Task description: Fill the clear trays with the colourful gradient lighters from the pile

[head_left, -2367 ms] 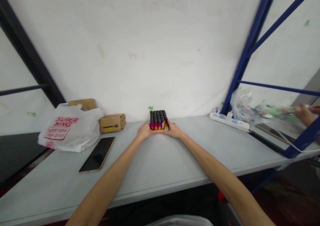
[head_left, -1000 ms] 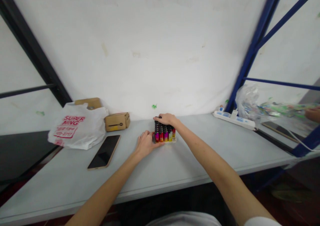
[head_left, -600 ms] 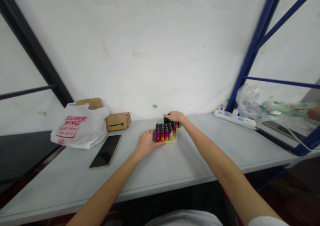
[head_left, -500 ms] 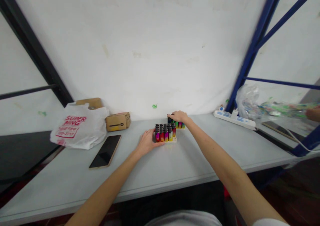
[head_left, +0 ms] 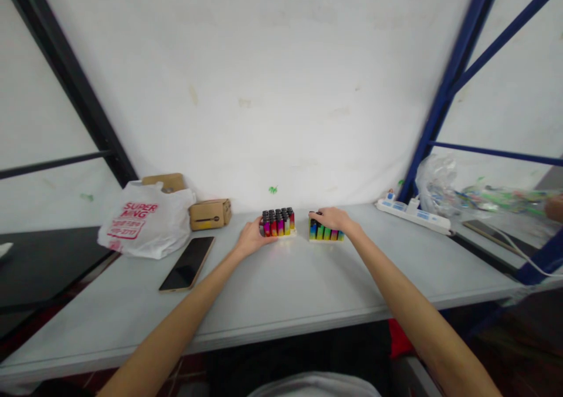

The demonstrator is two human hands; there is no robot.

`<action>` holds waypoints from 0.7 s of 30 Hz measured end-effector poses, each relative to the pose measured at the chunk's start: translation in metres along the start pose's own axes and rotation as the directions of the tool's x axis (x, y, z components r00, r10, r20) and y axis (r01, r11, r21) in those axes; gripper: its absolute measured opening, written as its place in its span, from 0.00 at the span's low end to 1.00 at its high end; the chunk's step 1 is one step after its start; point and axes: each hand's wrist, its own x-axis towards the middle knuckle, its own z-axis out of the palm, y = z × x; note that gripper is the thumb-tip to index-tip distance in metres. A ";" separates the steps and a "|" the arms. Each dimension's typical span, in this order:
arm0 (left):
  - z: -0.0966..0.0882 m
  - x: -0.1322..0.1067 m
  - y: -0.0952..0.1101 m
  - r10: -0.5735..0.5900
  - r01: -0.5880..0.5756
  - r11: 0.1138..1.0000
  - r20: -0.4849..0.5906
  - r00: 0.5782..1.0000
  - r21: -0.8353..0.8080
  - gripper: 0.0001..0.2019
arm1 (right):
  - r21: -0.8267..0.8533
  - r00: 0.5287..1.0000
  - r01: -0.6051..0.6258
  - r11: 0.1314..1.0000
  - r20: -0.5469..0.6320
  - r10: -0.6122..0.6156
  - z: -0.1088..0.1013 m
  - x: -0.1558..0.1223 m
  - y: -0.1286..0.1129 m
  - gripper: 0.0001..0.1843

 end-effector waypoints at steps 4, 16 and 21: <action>0.001 0.029 -0.011 -0.060 0.060 0.998 0.011 0.998 0.005 0.37 | 0.033 1.000 0.000 0.999 -0.024 0.001 0.002 -0.020 -0.006 0.43; 0.017 0.056 -0.014 -0.230 0.244 0.966 -0.145 0.962 0.088 0.32 | -0.084 0.939 0.315 0.946 -0.115 -0.323 0.003 -0.042 0.004 0.46; 0.019 0.053 -0.003 -0.277 0.306 0.934 -0.166 0.946 0.184 0.24 | -0.104 0.941 0.299 0.948 -0.133 -0.312 0.004 -0.044 -0.001 0.42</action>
